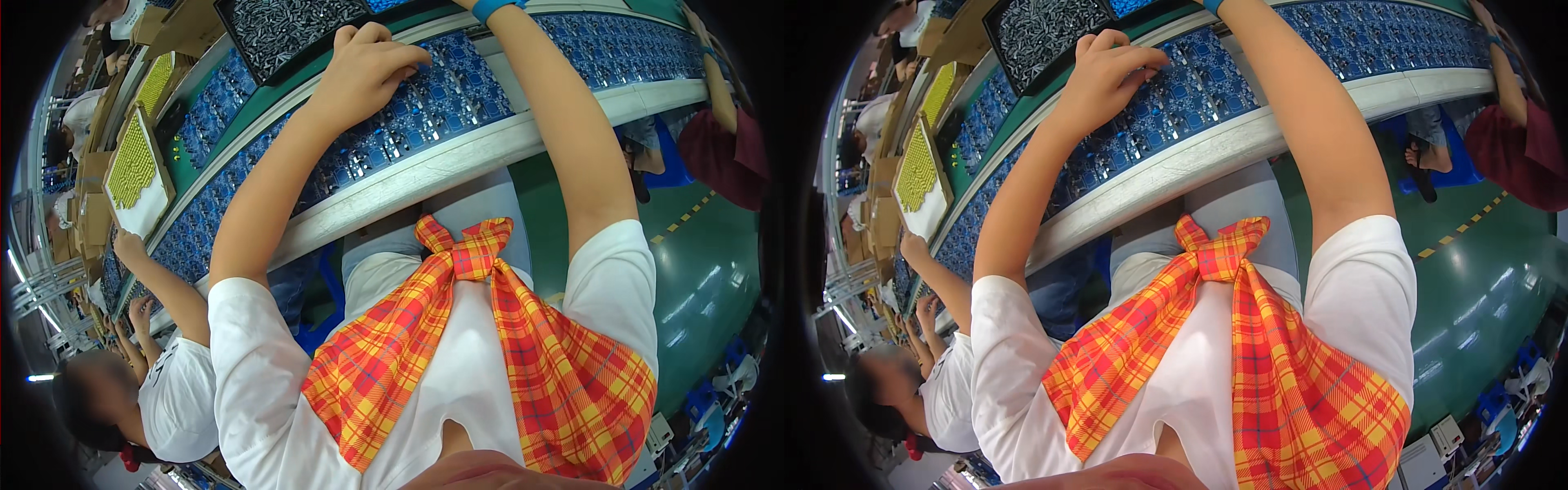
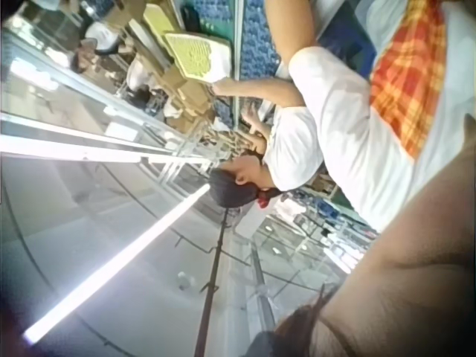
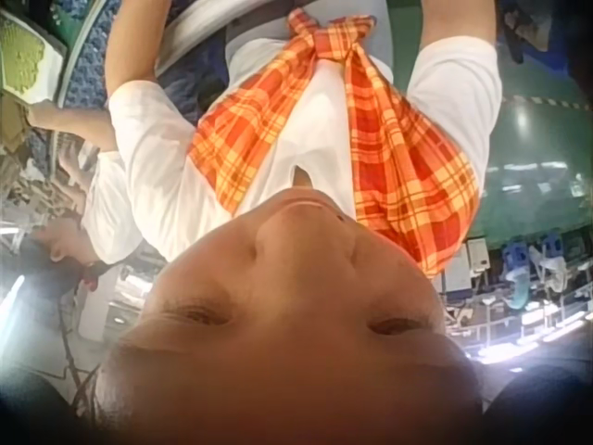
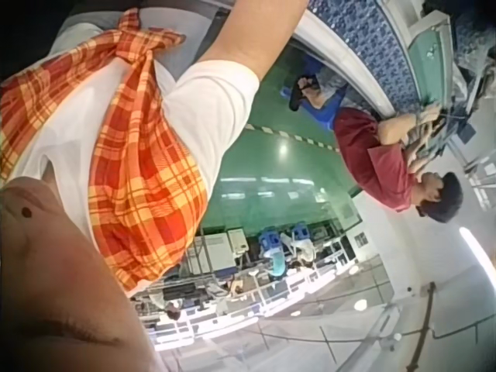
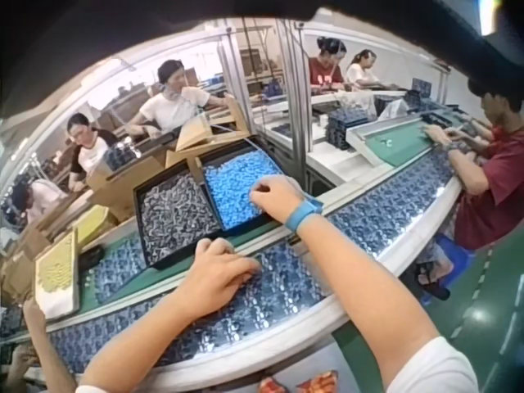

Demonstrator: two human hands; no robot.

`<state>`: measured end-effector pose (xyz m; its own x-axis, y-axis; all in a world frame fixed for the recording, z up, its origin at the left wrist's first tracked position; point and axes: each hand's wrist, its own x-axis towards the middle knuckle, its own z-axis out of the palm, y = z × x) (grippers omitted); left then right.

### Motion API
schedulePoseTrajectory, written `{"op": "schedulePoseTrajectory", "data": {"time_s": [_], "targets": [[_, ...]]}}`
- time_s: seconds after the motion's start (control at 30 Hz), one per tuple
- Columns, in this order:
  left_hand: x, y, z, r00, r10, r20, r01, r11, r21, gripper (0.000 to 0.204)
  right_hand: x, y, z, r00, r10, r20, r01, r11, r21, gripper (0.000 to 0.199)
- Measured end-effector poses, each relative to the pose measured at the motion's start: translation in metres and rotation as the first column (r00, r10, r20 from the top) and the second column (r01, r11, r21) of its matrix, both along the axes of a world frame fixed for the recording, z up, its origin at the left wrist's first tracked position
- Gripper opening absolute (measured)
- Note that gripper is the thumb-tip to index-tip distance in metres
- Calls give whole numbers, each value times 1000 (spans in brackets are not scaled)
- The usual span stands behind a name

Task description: Manually picking and placing small electronic components onto printed circuit boards on an assembly line.

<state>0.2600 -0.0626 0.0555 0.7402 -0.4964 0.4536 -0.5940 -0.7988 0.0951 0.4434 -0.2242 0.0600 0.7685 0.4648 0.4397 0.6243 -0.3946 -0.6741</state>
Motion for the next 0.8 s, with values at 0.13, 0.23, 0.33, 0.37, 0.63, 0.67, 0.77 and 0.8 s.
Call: {"op": "schedulePoseTrajectory", "data": {"time_s": [0.13,0.23,0.33,0.37,0.63,0.67,0.77,0.8], "targets": [[-1,3,-2,1000,-2,-5,2,1000,-12,19,-2,1,-2,1000,14,12,-15,1000,21,27],[1,4,-4,1000,-11,-6,11,1000,-29,18,4,-8,2,984,139,-109,-125,985,120,28],[1,3,-3,1000,-21,-1,21,999,-48,17,4,-5,0,983,136,-126,-117,982,150,28],[-1,2,-3,1000,-7,-15,7,999,-44,18,2,-3,-1,994,66,-87,-54,990,129,28],[2,0,13,998,60,26,-59,998,-37,17,-33,-28,7,993,109,-50,-98,978,182,24],[4,11,21,993,90,73,-84,993,-81,16,-47,-29,8,990,133,-52,-122,977,176,24],[8,46,38,994,79,81,-5,743,-670,15,-90,-43,17,943,299,-143,-313,945,-89,15],[10,48,47,925,379,-21,-354,841,-409,14,-93,-51,15,944,298,-143,-313,944,-100,15]]}}
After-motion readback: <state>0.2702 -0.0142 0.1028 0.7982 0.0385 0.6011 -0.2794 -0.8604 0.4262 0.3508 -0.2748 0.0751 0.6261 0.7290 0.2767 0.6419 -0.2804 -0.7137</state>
